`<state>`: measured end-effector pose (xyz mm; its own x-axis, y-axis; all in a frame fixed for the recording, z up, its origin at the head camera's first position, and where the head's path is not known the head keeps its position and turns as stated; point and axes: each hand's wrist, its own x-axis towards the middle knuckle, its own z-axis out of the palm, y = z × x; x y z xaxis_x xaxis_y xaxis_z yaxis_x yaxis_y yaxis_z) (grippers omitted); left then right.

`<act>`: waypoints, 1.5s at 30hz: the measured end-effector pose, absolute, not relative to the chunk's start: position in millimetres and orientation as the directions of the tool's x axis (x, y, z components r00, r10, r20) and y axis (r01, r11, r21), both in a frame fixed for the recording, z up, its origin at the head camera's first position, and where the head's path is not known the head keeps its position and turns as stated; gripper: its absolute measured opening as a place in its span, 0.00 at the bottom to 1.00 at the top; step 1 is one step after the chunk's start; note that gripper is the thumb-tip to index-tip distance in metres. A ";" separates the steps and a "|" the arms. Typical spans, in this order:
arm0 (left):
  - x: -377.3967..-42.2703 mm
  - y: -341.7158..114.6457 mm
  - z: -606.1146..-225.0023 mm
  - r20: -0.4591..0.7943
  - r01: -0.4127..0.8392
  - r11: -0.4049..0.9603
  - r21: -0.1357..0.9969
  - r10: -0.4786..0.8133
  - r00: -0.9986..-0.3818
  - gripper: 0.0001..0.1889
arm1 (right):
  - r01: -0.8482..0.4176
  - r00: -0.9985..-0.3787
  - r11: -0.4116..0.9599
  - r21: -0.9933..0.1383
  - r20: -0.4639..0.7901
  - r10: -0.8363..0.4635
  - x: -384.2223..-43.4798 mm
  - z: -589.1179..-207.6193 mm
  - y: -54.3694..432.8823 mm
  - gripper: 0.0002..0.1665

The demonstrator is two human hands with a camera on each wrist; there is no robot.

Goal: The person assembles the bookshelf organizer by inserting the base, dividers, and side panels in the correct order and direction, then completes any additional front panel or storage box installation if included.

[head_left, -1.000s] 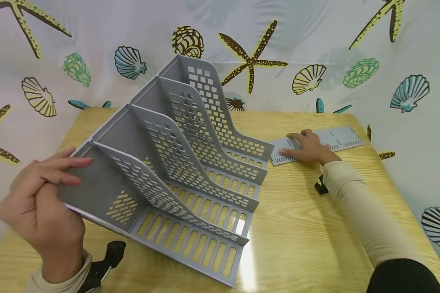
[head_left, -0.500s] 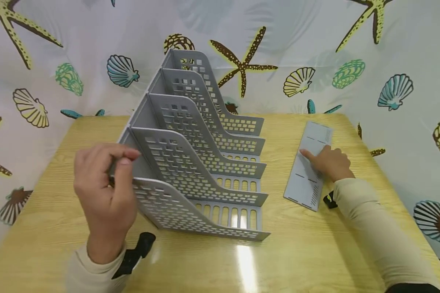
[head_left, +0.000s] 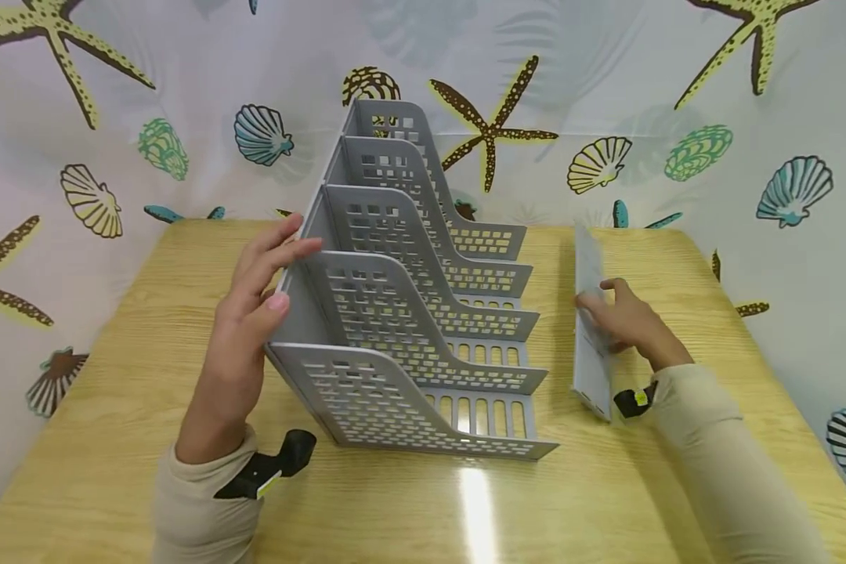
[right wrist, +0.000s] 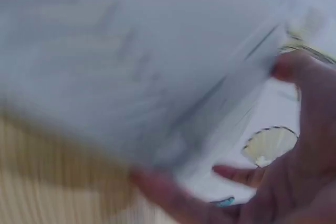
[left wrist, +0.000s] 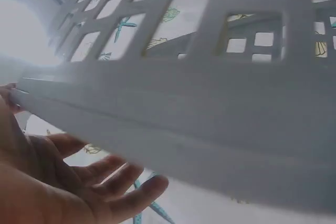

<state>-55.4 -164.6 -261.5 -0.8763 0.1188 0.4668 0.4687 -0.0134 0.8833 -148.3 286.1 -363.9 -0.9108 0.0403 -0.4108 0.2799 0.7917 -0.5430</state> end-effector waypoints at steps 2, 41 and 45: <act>-58.7 -162.8 -266.3 0.426 0.425 -0.039 0.904 0.152 -0.892 0.25 | 0.275 -0.908 0.592 -0.758 -0.407 -0.099 -136.7 -359.2 284.9 0.49; -62.9 -159.5 -274.4 0.407 0.363 -0.216 0.906 0.218 -0.887 0.25 | 0.181 -0.922 0.124 -0.976 -0.212 -0.325 -106.2 -345.2 237.3 0.40; -63.1 -159.6 -274.5 0.412 0.369 -0.216 0.904 0.209 -0.887 0.25 | 0.185 -0.920 0.215 -0.959 -0.246 -0.304 -106.4 -341.5 234.5 0.39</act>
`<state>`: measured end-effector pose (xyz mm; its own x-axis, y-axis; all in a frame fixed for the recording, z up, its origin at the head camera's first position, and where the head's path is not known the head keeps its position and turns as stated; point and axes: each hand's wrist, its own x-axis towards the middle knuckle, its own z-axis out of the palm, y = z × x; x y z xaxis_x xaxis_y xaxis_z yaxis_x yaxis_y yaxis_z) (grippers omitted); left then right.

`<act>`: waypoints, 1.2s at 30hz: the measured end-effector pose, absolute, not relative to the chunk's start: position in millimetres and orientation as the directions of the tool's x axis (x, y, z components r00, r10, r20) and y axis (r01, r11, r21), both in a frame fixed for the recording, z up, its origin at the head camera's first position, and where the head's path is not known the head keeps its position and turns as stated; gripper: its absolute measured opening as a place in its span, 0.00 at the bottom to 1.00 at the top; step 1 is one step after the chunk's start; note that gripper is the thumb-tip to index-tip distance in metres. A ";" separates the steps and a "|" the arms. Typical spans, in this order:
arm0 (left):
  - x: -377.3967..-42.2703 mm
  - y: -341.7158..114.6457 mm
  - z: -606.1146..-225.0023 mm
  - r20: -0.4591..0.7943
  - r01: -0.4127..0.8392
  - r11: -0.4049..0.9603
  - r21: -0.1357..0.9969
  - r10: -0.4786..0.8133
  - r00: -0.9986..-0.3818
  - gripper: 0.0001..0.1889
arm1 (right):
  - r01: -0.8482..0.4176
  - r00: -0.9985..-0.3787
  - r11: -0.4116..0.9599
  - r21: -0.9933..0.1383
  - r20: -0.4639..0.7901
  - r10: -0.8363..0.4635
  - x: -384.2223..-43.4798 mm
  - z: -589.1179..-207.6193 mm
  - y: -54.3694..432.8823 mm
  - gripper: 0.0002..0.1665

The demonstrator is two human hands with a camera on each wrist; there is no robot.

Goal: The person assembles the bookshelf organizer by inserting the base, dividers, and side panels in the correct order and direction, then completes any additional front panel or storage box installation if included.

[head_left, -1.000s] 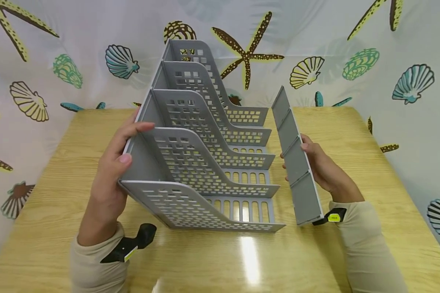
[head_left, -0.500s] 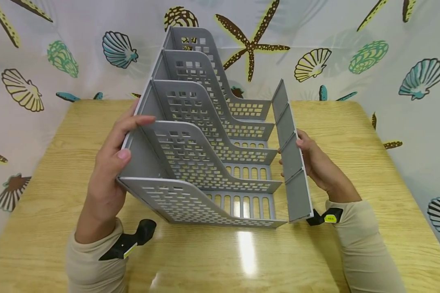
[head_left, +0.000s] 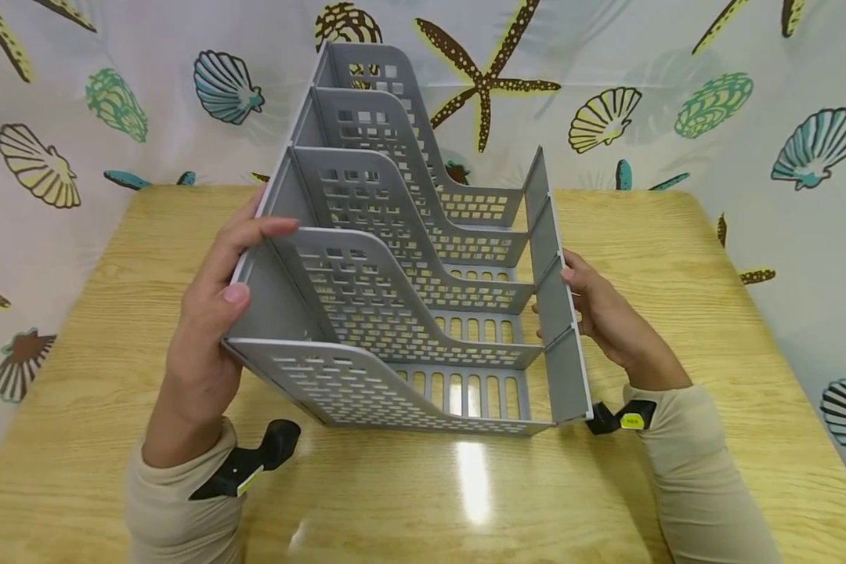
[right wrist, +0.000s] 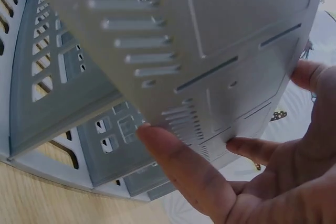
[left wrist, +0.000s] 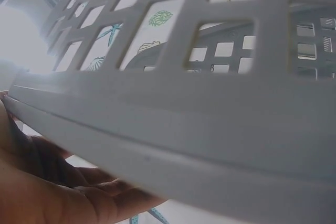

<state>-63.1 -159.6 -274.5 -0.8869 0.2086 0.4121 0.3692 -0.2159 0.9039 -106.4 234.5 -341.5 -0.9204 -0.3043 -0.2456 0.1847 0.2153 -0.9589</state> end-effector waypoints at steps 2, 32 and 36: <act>-63.2 -159.4 -274.6 0.405 0.364 -0.212 0.907 0.203 -0.892 0.26 | 0.188 -0.919 0.254 -0.949 -0.261 -0.295 -105.3 -338.9 233.2 0.39; -61.7 -159.5 -271.5 0.390 0.355 -0.188 0.916 0.207 -0.897 0.29 | 0.207 -0.890 0.478 -0.853 -0.367 -0.269 -103.2 -331.1 229.7 0.42; -60.1 -158.1 -269.1 0.388 0.355 -0.178 0.918 0.212 -0.897 0.29 | 0.204 -0.896 0.490 -0.847 -0.363 -0.255 -101.9 -332.8 229.8 0.43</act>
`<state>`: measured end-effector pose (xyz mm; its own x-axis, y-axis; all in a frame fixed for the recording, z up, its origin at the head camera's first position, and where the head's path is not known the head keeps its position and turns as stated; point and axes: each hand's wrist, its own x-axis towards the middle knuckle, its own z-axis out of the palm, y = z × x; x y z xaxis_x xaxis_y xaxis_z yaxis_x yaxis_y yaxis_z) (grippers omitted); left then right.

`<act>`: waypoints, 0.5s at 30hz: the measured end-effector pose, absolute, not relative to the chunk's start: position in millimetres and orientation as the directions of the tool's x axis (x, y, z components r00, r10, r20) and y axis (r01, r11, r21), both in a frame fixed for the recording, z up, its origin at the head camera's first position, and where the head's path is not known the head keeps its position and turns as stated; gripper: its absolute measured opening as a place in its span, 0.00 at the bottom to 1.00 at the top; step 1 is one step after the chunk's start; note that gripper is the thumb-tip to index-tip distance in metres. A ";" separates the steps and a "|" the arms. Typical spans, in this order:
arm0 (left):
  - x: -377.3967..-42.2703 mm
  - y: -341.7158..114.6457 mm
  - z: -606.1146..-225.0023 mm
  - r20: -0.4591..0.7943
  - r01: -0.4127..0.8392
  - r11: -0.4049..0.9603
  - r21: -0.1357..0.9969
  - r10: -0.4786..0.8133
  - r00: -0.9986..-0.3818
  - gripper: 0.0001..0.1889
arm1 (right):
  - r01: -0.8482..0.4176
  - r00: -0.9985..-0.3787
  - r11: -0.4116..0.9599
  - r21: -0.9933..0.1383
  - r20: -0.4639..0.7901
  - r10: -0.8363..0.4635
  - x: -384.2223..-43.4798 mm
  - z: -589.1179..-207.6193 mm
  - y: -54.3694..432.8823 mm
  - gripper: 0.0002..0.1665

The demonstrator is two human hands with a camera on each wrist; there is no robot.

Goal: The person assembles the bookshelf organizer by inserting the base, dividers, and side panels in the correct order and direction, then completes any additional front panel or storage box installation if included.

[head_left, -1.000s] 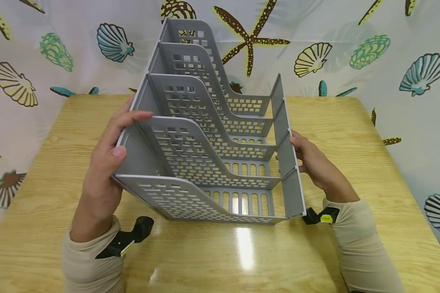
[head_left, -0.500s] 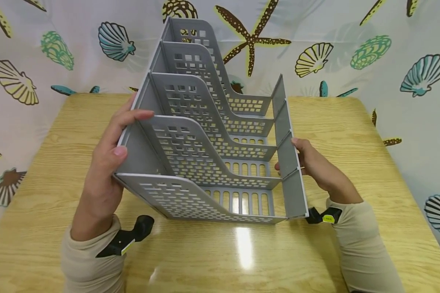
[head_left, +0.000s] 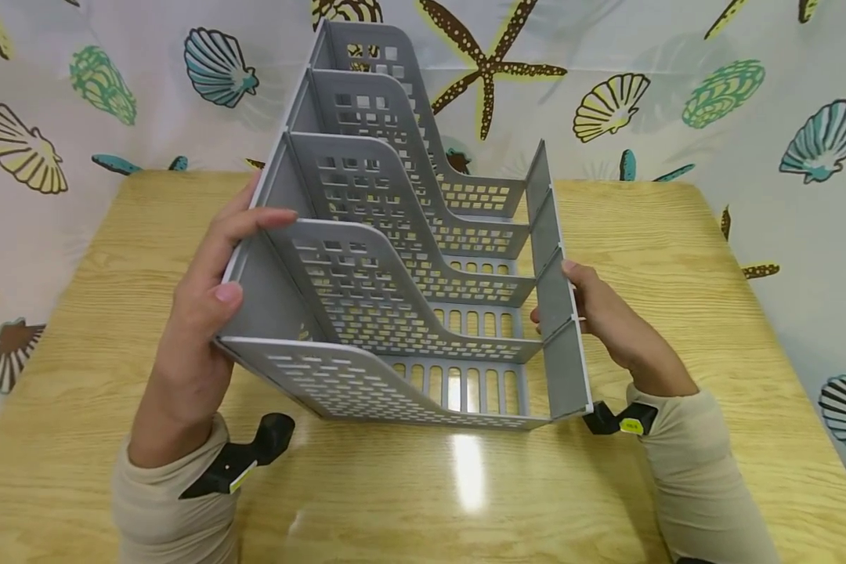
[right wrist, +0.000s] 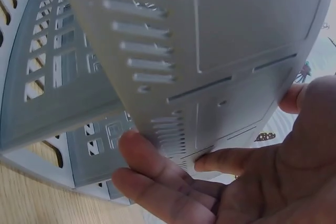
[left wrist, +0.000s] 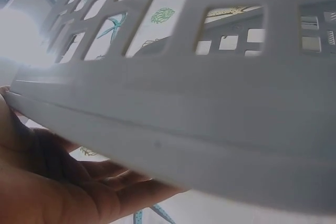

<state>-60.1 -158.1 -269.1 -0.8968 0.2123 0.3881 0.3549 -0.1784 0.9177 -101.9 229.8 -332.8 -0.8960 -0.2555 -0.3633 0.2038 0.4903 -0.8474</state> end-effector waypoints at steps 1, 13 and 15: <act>-59.6 -157.9 -268.5 0.388 0.355 -0.177 0.918 0.210 -0.897 0.29 | 0.199 -0.899 0.493 -0.847 -0.358 -0.252 -101.5 -332.5 229.3 0.43; -62.0 -157.6 -268.8 0.386 0.358 -0.168 0.919 0.189 -0.903 0.31 | 0.207 -0.895 0.480 -0.852 -0.363 -0.259 -101.7 -330.5 226.4 0.41; -61.9 -157.4 -269.6 0.383 0.353 -0.172 0.920 0.187 -0.905 0.31 | 0.215 -0.890 0.485 -0.848 -0.374 -0.259 -103.3 -332.7 228.3 0.41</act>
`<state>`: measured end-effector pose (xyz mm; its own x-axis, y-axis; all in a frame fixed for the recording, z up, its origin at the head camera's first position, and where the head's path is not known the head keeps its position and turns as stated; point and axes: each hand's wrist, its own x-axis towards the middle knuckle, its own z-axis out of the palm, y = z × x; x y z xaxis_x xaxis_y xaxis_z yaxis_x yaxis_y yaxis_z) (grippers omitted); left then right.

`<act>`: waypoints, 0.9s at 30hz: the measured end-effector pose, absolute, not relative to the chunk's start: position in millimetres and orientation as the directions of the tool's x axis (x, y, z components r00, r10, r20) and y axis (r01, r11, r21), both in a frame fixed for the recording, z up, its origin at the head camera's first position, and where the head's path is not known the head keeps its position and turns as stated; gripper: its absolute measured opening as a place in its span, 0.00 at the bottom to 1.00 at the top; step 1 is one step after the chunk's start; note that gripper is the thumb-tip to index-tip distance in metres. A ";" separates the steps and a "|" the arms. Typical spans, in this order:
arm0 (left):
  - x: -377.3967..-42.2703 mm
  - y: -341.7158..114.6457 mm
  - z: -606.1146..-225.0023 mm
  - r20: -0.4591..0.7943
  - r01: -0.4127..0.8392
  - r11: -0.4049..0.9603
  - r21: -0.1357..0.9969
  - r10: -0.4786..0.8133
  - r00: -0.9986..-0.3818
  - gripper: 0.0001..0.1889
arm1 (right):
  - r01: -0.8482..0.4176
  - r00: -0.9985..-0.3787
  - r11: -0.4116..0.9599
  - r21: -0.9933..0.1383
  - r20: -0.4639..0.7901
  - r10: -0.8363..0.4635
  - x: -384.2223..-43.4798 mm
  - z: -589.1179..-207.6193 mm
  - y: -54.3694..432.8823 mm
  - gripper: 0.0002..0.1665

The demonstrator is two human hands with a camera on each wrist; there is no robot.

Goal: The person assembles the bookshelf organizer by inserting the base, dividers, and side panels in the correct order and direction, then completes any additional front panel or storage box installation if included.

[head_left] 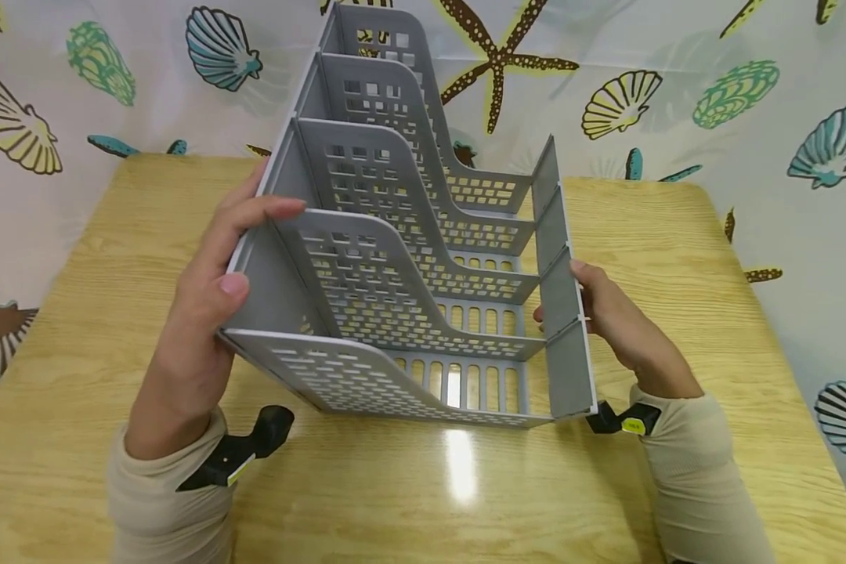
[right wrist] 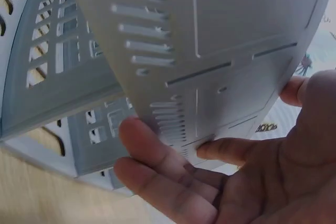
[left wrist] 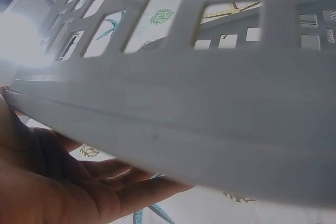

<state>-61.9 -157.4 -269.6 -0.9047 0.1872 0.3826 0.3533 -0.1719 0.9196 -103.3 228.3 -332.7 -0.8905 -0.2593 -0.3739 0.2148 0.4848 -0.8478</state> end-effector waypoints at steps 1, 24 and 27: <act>-62.2 -157.7 -268.5 0.383 0.354 -0.169 0.920 0.188 -0.905 0.31 | 0.223 -0.886 0.486 -0.845 -0.384 -0.260 -104.3 -334.0 228.5 0.42; -58.4 -155.4 -269.6 0.362 0.340 -0.137 0.931 0.212 -0.908 0.30 | -0.284 -0.954 0.801 -0.527 0.075 -0.289 -123.0 -339.6 217.9 0.34; -58.5 -155.2 -267.3 0.358 0.338 -0.133 0.932 0.184 -0.915 0.32 | -0.275 -0.959 0.835 -0.477 0.069 -0.276 -125.3 -341.5 214.8 0.33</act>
